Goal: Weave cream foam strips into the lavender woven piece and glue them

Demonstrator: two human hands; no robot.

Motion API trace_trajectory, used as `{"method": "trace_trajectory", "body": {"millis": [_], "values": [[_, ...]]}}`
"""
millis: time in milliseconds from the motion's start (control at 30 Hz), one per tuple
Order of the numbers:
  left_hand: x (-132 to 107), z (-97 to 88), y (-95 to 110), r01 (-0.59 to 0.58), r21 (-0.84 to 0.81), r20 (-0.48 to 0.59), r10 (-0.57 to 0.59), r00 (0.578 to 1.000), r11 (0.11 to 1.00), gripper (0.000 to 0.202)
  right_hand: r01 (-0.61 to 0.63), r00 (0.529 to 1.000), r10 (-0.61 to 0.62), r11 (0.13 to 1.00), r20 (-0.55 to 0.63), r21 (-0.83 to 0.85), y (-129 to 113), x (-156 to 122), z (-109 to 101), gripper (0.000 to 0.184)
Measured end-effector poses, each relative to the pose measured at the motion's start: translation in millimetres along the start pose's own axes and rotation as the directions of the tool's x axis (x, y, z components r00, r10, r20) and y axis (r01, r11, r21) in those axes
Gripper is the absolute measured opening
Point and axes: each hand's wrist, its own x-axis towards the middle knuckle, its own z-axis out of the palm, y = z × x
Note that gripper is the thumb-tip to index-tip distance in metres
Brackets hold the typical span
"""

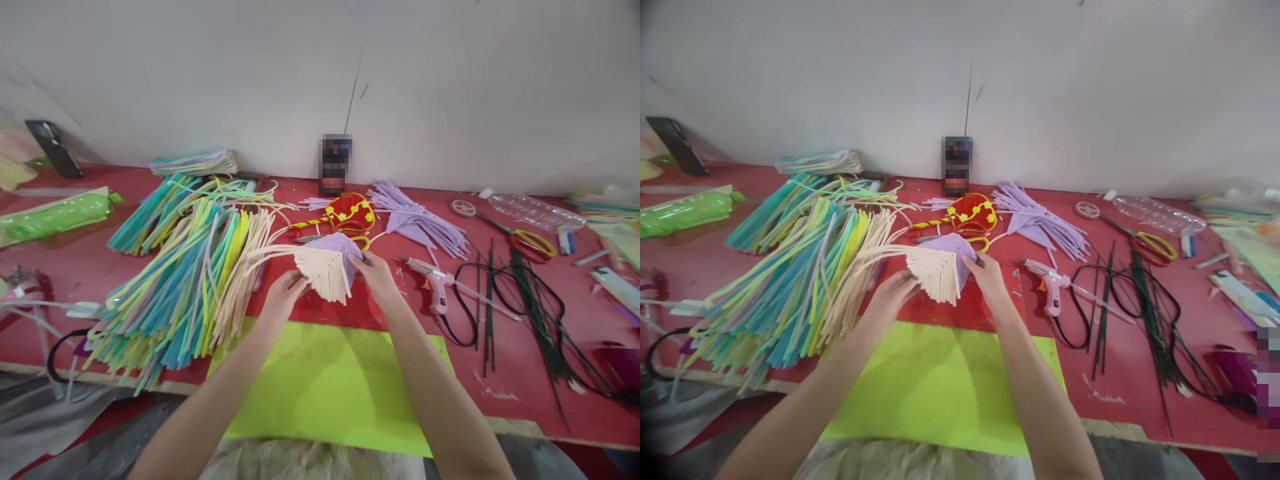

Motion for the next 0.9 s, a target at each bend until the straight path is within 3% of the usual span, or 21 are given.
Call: {"method": "trace_trajectory", "body": {"millis": [133, 267, 433, 533, 600, 667, 733, 800, 900], "values": [[-22.3, -1.0, -3.7, 0.029, -0.08, 0.051, -0.025, 0.998, 0.996, 0.035, 0.005, 0.999, -0.002, 0.997, 0.037, -0.081, 1.3, 7.3, 1.4, 0.038], [-37.8, -3.1, -11.5, 0.084, -0.032, 0.112, -0.08, 0.991, 0.996, 0.034, 0.039, 0.996, -0.025, 0.986, 0.087, -0.165, 6.5, 10.7, 1.0, 0.037], [-53.6, -9.4, -23.8, 0.229, -0.086, 0.149, -0.215, 0.965, 0.97, 0.046, 0.118, 0.99, -0.094, 0.956, 0.103, -0.268, 9.4, 12.6, -2.3, 0.035], [-66.1, -10.7, -18.7, 0.241, 0.012, 0.23, -0.237, 0.944, 0.971, 0.045, 0.155, 0.986, -0.128, 0.934, 0.105, -0.323, 8.3, 12.6, -2.9, 0.032], [-71.2, -8.2, -7.3, 0.143, 0.169, 0.312, -0.191, 0.931, 0.975, 0.044, 0.177, 0.983, -0.147, 0.921, 0.111, -0.348, 7.3, 12.1, -1.9, 0.03], [-69.8, -3.8, 7.9, -0.081, 0.362, 0.395, -0.074, 0.916, 0.929, 0.04, 0.199, 0.979, -0.167, 0.909, 0.117, -0.367, 5.7, 10.9, 0.0, 0.029], [-59.9, 1.0, 23.0, -0.324, 0.533, 0.435, 0.076, 0.897, 0.782, 0.036, 0.22, 0.975, -0.187, 0.9, 0.123, -0.377, 2.5, 9.1, 1.5, 0.032], [-41.8, 5.2, 34.6, -0.482, 0.635, 0.501, 0.153, 0.852, 0.603, 0.033, 0.245, 0.969, -0.227, 0.879, 0.093, -0.41, -2.7, 6.8, -0.1, 0.038], [-6.4, 10.1, 41.9, -0.562, 0.741, 0.541, 0.169, 0.824, 0.368, 0.029, 0.293, 0.92, -0.388, 0.776, -0.057, -0.559, -11.8, 2.7, -15.1, 0.039]]}}
